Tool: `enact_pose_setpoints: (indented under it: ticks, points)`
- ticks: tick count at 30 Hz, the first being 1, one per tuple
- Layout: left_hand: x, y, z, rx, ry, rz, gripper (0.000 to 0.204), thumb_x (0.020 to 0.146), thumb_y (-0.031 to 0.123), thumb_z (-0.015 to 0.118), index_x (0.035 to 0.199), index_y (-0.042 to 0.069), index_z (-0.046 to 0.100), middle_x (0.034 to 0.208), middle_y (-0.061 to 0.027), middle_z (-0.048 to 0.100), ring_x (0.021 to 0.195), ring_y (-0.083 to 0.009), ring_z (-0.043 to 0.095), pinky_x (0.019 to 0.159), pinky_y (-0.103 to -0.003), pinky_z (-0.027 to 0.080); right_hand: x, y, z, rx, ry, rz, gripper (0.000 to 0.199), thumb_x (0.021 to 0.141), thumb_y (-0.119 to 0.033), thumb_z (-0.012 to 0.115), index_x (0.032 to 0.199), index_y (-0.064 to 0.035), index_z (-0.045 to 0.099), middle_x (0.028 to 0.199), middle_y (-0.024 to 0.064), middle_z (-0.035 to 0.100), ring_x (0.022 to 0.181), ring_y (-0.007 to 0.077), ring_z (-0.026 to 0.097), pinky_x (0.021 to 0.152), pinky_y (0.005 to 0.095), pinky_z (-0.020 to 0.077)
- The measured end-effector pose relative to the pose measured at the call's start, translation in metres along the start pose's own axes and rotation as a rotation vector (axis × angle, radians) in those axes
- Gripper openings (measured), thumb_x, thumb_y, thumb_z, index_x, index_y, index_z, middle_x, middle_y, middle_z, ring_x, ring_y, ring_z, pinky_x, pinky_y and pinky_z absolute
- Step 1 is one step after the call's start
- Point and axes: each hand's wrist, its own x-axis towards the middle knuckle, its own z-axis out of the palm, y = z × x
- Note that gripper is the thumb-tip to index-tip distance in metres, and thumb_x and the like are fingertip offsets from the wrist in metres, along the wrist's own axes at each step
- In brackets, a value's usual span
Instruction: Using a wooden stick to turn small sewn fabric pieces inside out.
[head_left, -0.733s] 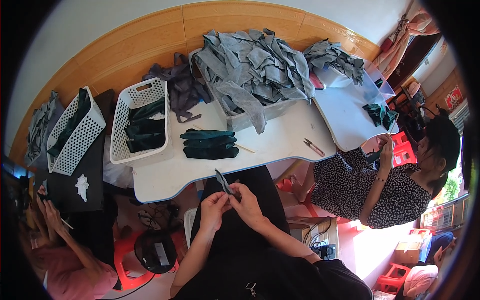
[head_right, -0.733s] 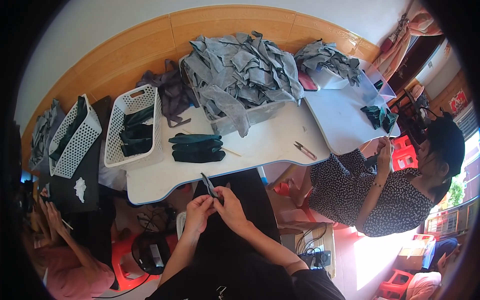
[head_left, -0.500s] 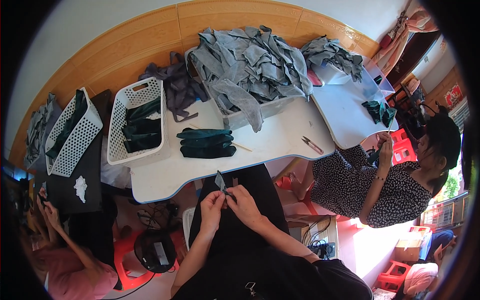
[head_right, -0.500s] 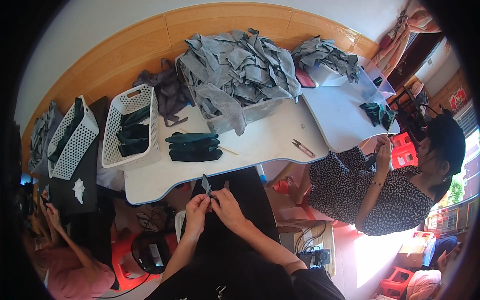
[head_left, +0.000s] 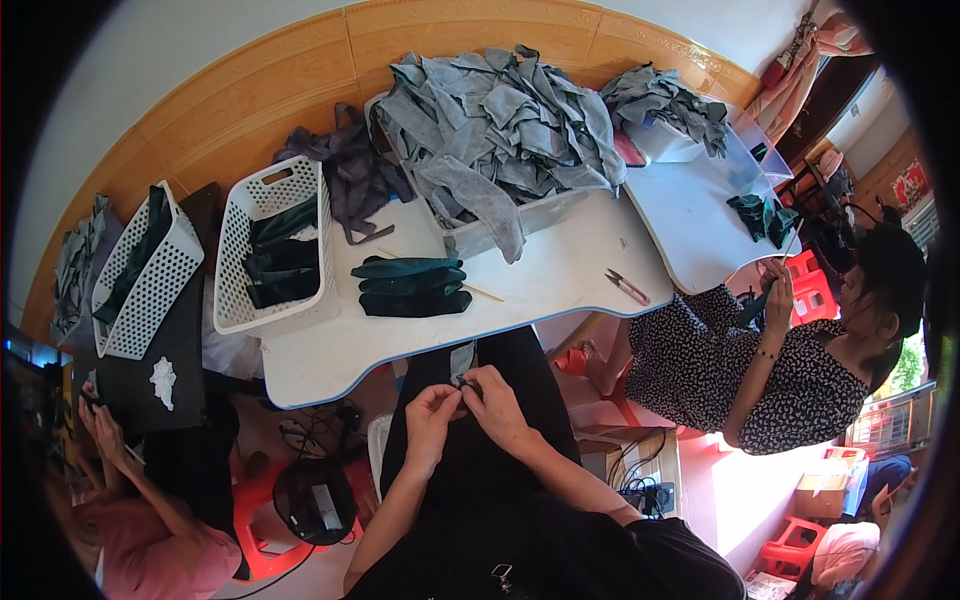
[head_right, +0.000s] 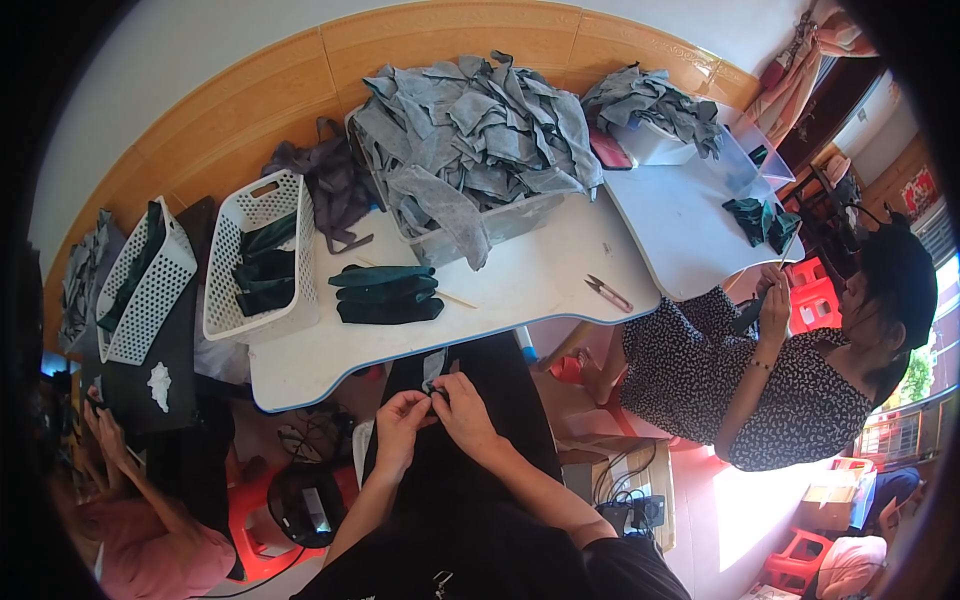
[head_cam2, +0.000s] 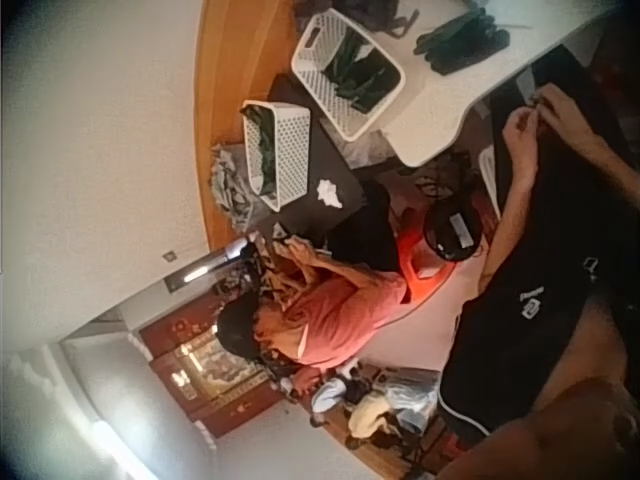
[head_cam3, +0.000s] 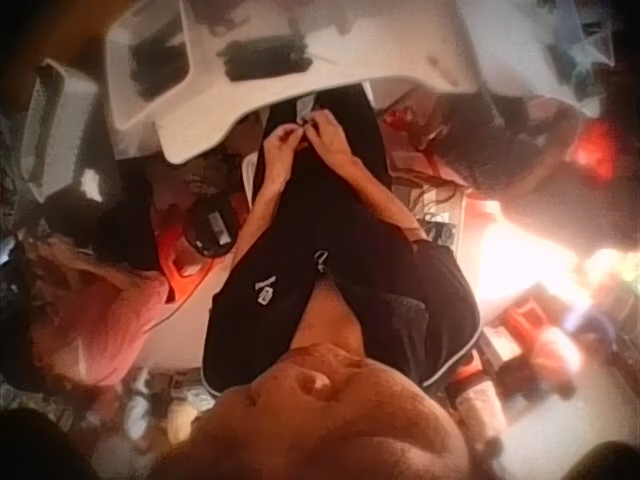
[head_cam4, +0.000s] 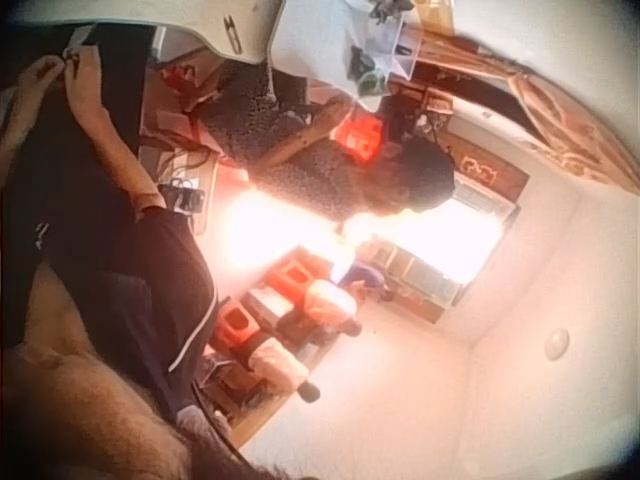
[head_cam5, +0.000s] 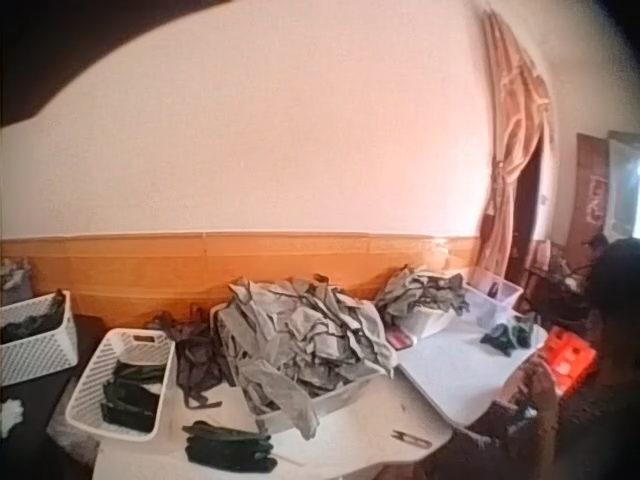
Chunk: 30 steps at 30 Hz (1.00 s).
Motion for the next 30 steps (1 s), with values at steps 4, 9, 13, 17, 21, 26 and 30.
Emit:
enact_pose_setpoints:
  ticks: [4, 9, 13, 17, 21, 26, 30]
  points:
    - [0.002, 0.0, -0.007, -0.066, 0.011, -0.052, 0.012, 0.127, 0.009, 0.092, 0.136, 0.001, 0.091, 0.123, -0.0055, 0.092, 0.109, -0.0134, 0.088, 0.094, -0.035, 0.077, 0.0, -0.012, -0.002, 0.111, -0.05, 0.149, 0.03, 0.123, -0.014, 0.086, 0.147, 0.0031, 0.082, 0.14, 0.0261, 0.085, 0.129, 0.0487, 0.088, 0.11, 0.055, 0.0715]
    - [-0.008, 0.007, -0.003, -0.053, 0.032, -0.001, 0.012, 0.127, 0.009, 0.093, 0.135, 0.0, 0.092, 0.12, -0.0065, 0.093, 0.105, -0.0138, 0.088, 0.092, -0.034, 0.077, -0.009, -0.019, -0.005, 0.163, -0.076, 0.229, 0.031, 0.123, -0.016, 0.087, 0.147, 0.0035, 0.082, 0.138, 0.0259, 0.086, 0.126, 0.0444, 0.09, 0.11, 0.0521, 0.0713]
    - [-0.017, -0.002, 0.003, 0.024, 0.058, 0.048, 0.014, 0.128, 0.011, 0.092, 0.136, 0.0, 0.092, 0.119, -0.0066, 0.093, 0.104, -0.0122, 0.086, 0.09, -0.033, 0.076, -0.019, -0.016, -0.004, 0.152, -0.035, 0.203, 0.032, 0.122, -0.016, 0.089, 0.147, 0.003, 0.082, 0.136, 0.025, 0.087, 0.121, 0.0424, 0.089, 0.108, 0.0515, 0.0712]
    - [-0.031, -0.008, 0.001, 0.17, 0.023, 0.198, 0.011, 0.13, 0.011, 0.088, 0.132, 0.0, 0.089, 0.116, -0.0024, 0.088, 0.1, -0.009, 0.08, 0.089, -0.03, 0.069, -0.031, -0.023, -0.002, 0.181, -0.042, 0.292, 0.03, 0.121, -0.013, 0.089, 0.145, 0.0029, 0.081, 0.13, 0.0239, 0.087, 0.116, 0.0386, 0.089, 0.105, 0.0497, 0.0711]
    - [-0.051, -0.01, 0.0, 0.221, -0.002, 0.274, 0.01, 0.131, 0.01, 0.085, 0.131, 0.0, 0.086, 0.115, 0.0004, 0.083, 0.097, -0.0078, 0.076, 0.089, -0.028, 0.064, -0.042, -0.022, 0.006, 0.246, -0.023, 0.338, 0.028, 0.12, -0.011, 0.087, 0.144, 0.0026, 0.08, 0.125, 0.0216, 0.086, 0.112, 0.0296, 0.087, 0.102, 0.0453, 0.0708]
    - [-0.063, -0.002, 0.005, 0.227, 0.007, 0.309, 0.011, 0.132, 0.012, 0.085, 0.132, 0.002, 0.087, 0.114, 0.0006, 0.083, 0.098, -0.0082, 0.077, 0.089, -0.029, 0.064, -0.05, -0.015, 0.021, 0.418, 0.097, 0.239, 0.028, 0.12, -0.009, 0.086, 0.146, 0.0017, 0.082, 0.125, 0.0166, 0.085, 0.111, 0.0225, 0.083, 0.101, 0.0423, 0.0693]
    - [-0.062, 0.012, 0.006, -0.307, 0.098, -0.015, 0.012, 0.132, 0.02, 0.089, 0.127, 0.009, 0.088, 0.117, 0.0001, 0.086, 0.108, -0.0103, 0.081, 0.096, -0.032, 0.065, -0.05, -0.015, 0.018, 0.383, 0.047, 0.131, 0.03, 0.12, -0.009, 0.087, 0.148, 0.002, 0.085, 0.127, 0.0124, 0.084, 0.109, 0.0207, 0.081, 0.099, 0.0391, 0.0671]
